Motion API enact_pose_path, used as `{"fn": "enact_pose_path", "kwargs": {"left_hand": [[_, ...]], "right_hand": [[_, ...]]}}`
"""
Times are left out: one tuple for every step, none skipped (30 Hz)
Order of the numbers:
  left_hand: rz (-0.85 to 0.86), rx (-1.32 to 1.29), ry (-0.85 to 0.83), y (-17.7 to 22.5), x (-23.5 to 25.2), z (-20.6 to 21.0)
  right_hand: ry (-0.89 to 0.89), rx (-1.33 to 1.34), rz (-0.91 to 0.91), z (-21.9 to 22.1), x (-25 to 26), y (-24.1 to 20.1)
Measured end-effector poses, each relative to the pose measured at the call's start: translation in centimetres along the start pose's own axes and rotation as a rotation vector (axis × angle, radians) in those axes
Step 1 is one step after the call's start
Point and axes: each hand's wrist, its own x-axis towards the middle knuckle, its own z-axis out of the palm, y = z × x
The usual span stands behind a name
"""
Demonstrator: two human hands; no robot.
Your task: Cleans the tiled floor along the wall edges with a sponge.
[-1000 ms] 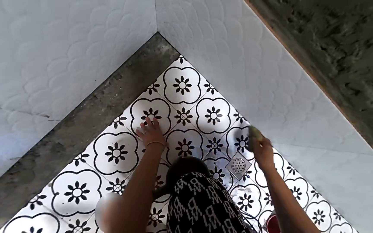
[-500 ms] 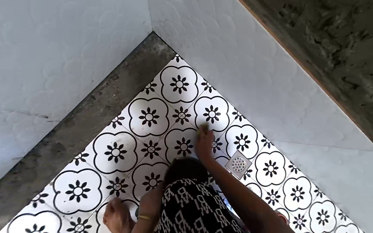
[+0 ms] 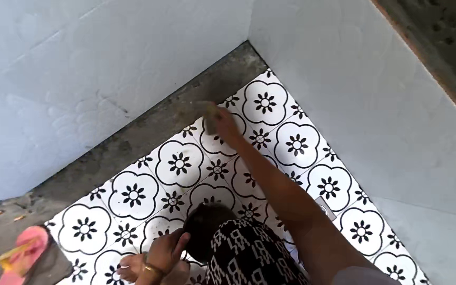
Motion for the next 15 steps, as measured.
{"fn": "enact_pose_path", "kwargs": {"left_hand": [[0.005, -0.028, 0.020, -0.6, -0.1, -0.1], [0.007, -0.052, 0.046, -1.1, -0.2, -0.2], [0.001, -0.070, 0.067, -1.6, -0.3, -0.3], [-0.001, -0.081, 0.089, -2.3, -0.4, -0.4], [0.002, -0.085, 0.111, -3.0, -0.4, -0.4], [-0.006, -0.089, 0.118, -3.6, -0.4, -0.5], [-0.019, -0.091, 0.119, -4.3, -0.5, -0.6], [-0.025, -0.082, 0.127, -4.9, -0.5, -0.7], [-0.034, -0.061, 0.114, -5.5, -0.5, -1.0], [-0.036, -0.038, 0.095, -5.9, -0.6, -1.3], [-0.031, -0.023, 0.078, -6.1, -0.6, -1.7], [-0.026, -0.014, 0.065, -6.1, -0.5, -2.2], [-0.024, -0.008, 0.047, -6.1, -0.4, -2.6], [-0.023, 0.000, 0.030, -6.0, -0.3, -2.9], [-0.017, 0.016, 0.011, -5.9, -0.4, -3.0]], "right_hand": [[0.071, -0.139, -0.009, -2.9, -2.9, 1.3], [0.164, -0.274, 0.011, -6.0, -6.3, 3.3], [0.255, -0.384, 0.088, -9.1, -10.2, 5.8], [0.340, -0.493, 0.217, -11.9, -14.4, 8.5], [0.405, -0.578, 0.363, -14.1, -18.5, 10.8], [0.430, -0.632, 0.506, -15.4, -22.3, 12.5], [0.412, -0.653, 0.617, -15.7, -25.4, 13.6], [0.367, -0.654, 0.691, -14.8, -27.5, 14.1], [0.314, -0.655, 0.700, -12.8, -28.5, 14.2], [0.260, -0.654, 0.650, -10.1, -28.5, 13.9], [0.230, -0.658, 0.571, -7.1, -27.5, 13.3], [0.216, -0.679, 0.486, -4.2, -25.6, 12.6], [0.199, -0.680, 0.421, -1.8, -22.9, 11.6], [0.163, -0.678, 0.388, 0.2, -19.7, 10.4], [0.107, -0.676, 0.382, 2.1, -16.2, 9.1]]}}
